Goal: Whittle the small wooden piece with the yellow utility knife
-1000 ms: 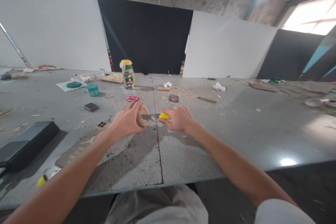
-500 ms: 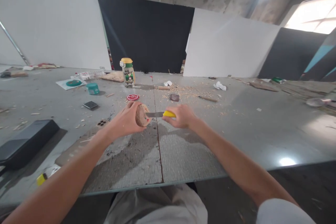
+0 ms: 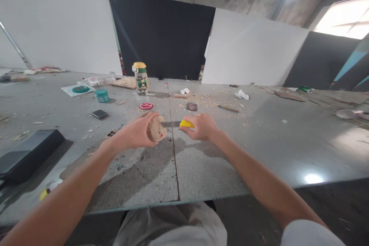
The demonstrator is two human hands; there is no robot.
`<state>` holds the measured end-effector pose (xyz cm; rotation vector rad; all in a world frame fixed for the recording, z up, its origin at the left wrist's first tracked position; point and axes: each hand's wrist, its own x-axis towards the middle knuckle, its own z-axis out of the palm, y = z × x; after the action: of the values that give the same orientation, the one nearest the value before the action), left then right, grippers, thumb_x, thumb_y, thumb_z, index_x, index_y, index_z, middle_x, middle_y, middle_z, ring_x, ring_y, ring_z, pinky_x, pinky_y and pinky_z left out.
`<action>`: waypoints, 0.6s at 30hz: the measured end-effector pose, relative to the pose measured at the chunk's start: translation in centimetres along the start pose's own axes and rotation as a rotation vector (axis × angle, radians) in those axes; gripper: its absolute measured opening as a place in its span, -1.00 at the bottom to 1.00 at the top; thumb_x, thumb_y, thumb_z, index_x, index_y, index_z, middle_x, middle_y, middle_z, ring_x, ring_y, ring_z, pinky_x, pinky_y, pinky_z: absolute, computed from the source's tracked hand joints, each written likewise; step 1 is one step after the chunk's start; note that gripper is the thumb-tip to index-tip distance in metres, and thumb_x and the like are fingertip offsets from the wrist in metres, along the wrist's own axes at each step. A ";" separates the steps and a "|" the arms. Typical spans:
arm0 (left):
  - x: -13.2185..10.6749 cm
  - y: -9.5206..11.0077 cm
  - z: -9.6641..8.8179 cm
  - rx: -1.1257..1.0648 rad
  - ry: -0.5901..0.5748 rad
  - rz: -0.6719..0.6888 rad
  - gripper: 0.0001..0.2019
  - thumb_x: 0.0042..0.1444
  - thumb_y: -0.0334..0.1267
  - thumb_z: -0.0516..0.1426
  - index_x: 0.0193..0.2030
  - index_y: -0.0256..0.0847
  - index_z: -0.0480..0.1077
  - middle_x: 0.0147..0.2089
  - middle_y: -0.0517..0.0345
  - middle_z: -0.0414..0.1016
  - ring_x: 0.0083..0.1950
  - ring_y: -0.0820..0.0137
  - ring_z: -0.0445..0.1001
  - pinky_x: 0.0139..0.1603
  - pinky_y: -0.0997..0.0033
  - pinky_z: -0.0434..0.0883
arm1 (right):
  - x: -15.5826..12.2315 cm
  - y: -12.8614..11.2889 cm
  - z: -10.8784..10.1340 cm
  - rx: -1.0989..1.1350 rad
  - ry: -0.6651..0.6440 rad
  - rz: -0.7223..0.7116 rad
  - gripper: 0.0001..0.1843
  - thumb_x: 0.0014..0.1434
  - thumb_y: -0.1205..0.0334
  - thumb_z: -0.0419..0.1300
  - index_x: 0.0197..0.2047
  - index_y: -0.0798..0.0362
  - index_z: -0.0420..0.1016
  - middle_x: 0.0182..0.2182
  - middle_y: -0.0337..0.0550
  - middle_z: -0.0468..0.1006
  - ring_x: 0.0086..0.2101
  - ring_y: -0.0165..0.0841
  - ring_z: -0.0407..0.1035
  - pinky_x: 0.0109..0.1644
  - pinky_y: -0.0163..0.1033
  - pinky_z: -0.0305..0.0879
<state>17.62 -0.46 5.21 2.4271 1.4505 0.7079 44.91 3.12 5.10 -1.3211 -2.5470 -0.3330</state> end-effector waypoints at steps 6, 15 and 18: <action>-0.1 -0.1 0.1 0.036 -0.066 0.000 -0.23 -0.18 -0.08 0.28 0.23 -0.10 0.16 0.18 -0.07 0.36 0.12 0.01 0.41 0.03 0.10 0.38 | -0.1 3.9 -0.2 0.045 0.074 0.151 -0.48 0.26 -0.21 -0.07 -0.17 0.01 0.50 -0.44 -0.13 0.52 -0.46 -0.32 0.29 -0.36 -0.25 -0.09; 0.2 0.1 0.6 0.042 0.008 -0.034 -0.42 -0.17 -0.06 0.26 0.06 -0.06 0.29 -0.07 0.02 0.47 -0.11 0.09 0.50 -0.12 0.16 0.39 | -0.5 -2.7 0.1 0.015 -0.067 -0.035 -0.41 0.24 -0.32 -0.09 -0.22 -0.02 0.53 -0.50 -0.17 0.49 -0.50 -0.36 0.23 -0.37 -0.23 -0.18; 0.2 0.1 0.6 0.042 0.019 -0.022 -0.43 -0.18 -0.05 0.27 0.03 -0.06 0.30 -0.07 0.02 0.47 -0.12 0.10 0.50 -0.13 0.17 0.39 | -0.5 -2.8 0.0 0.005 -0.060 -0.020 -0.42 0.24 -0.31 -0.08 -0.19 -0.03 0.53 -0.50 -0.16 0.49 -0.50 -0.35 0.24 -0.36 -0.23 -0.19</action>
<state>18.08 -0.30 4.84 2.4385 1.5112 0.7039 42.88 1.12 4.68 -1.3243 -2.6098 -0.2947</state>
